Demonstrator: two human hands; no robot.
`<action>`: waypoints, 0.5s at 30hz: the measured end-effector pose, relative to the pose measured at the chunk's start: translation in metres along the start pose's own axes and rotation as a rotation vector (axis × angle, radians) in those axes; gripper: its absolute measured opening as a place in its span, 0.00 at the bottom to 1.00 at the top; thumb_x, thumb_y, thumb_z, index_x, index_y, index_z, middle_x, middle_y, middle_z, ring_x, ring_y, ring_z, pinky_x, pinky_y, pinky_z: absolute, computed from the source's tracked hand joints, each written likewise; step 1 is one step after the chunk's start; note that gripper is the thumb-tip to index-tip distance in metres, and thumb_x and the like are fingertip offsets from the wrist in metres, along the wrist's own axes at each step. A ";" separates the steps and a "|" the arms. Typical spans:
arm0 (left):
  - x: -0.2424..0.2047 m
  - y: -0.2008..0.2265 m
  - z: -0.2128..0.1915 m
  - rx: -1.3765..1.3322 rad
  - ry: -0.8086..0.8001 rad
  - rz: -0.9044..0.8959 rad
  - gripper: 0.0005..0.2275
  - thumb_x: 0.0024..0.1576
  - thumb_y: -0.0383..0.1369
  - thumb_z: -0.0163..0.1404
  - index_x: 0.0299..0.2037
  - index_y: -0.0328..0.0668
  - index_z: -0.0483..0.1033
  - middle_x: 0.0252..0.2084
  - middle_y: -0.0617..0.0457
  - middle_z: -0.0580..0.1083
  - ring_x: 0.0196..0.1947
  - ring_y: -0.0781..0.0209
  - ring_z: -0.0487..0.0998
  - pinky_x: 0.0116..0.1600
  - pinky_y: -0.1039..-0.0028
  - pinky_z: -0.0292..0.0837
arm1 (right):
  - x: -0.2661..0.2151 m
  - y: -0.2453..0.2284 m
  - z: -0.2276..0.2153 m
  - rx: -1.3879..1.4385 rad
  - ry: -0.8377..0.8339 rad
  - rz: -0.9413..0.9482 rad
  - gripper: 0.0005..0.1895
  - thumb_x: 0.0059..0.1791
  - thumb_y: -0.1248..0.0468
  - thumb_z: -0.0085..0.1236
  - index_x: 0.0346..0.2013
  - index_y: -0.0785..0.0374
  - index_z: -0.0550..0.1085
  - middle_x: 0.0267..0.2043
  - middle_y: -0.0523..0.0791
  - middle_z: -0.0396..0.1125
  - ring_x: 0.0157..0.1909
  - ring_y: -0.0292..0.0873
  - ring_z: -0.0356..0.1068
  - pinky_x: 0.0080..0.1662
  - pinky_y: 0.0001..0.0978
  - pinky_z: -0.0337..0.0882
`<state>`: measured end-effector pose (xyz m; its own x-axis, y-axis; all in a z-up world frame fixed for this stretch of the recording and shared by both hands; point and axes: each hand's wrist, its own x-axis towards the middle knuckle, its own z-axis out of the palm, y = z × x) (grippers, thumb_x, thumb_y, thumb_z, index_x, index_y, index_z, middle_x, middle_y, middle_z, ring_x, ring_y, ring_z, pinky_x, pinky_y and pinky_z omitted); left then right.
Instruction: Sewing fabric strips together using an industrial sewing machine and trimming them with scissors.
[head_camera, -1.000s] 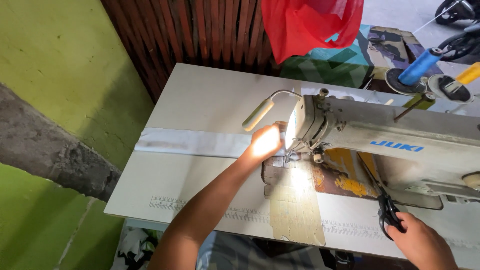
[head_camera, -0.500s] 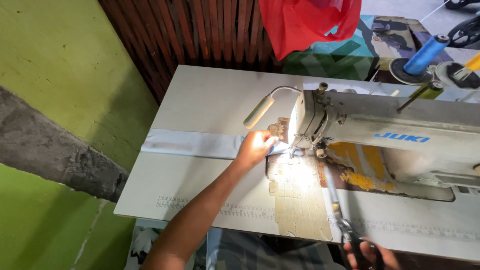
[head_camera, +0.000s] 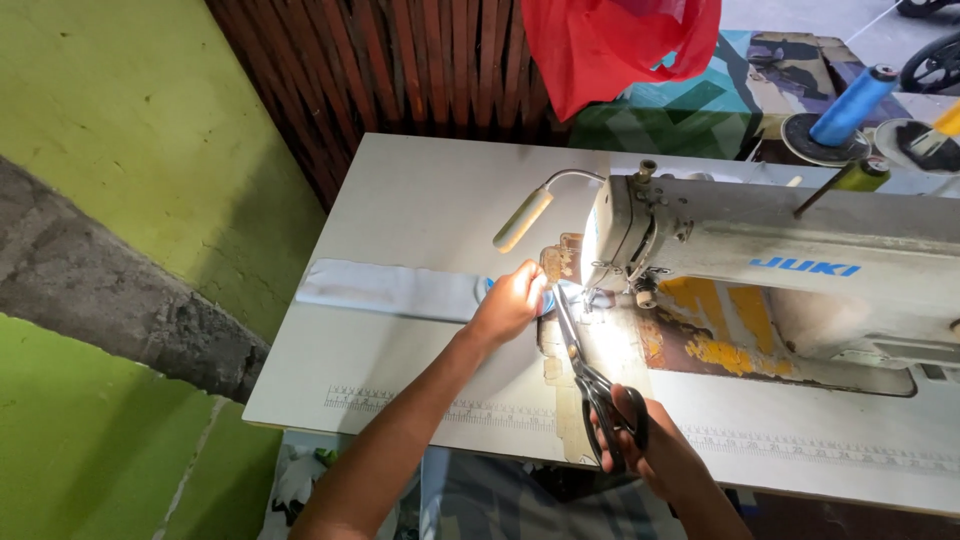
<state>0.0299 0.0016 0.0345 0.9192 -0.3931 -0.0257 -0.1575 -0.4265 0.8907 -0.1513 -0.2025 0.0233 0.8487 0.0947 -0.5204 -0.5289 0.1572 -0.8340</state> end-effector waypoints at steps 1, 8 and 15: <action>-0.001 0.001 -0.001 -0.001 0.001 0.000 0.11 0.66 0.37 0.35 0.32 0.46 0.62 0.25 0.55 0.74 0.27 0.60 0.70 0.38 0.68 0.62 | 0.003 0.000 0.001 -0.001 0.000 0.000 0.40 0.45 0.34 0.47 0.35 0.75 0.74 0.19 0.49 0.62 0.17 0.47 0.64 0.25 0.34 0.67; 0.003 -0.002 0.000 0.020 -0.002 -0.012 0.12 0.66 0.37 0.35 0.30 0.45 0.61 0.25 0.54 0.74 0.28 0.59 0.71 0.38 0.68 0.63 | 0.004 -0.007 0.011 -0.041 0.067 -0.003 0.37 0.45 0.37 0.50 0.37 0.75 0.74 0.22 0.51 0.63 0.18 0.47 0.65 0.25 0.36 0.67; 0.081 -0.139 -0.088 0.078 0.763 0.313 0.05 0.61 0.28 0.43 0.42 0.48 0.71 0.38 0.54 0.77 0.39 0.53 0.79 0.48 0.65 0.71 | -0.048 -0.005 -0.004 -0.099 0.180 0.096 0.30 0.46 0.47 0.58 0.36 0.79 0.76 0.24 0.55 0.60 0.20 0.54 0.64 0.27 0.39 0.58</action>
<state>0.1580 0.1012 -0.0515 0.8166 0.1454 0.5586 -0.4459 -0.4555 0.7705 -0.1897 -0.2121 0.0514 0.7847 -0.0738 -0.6155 -0.6128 0.0575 -0.7882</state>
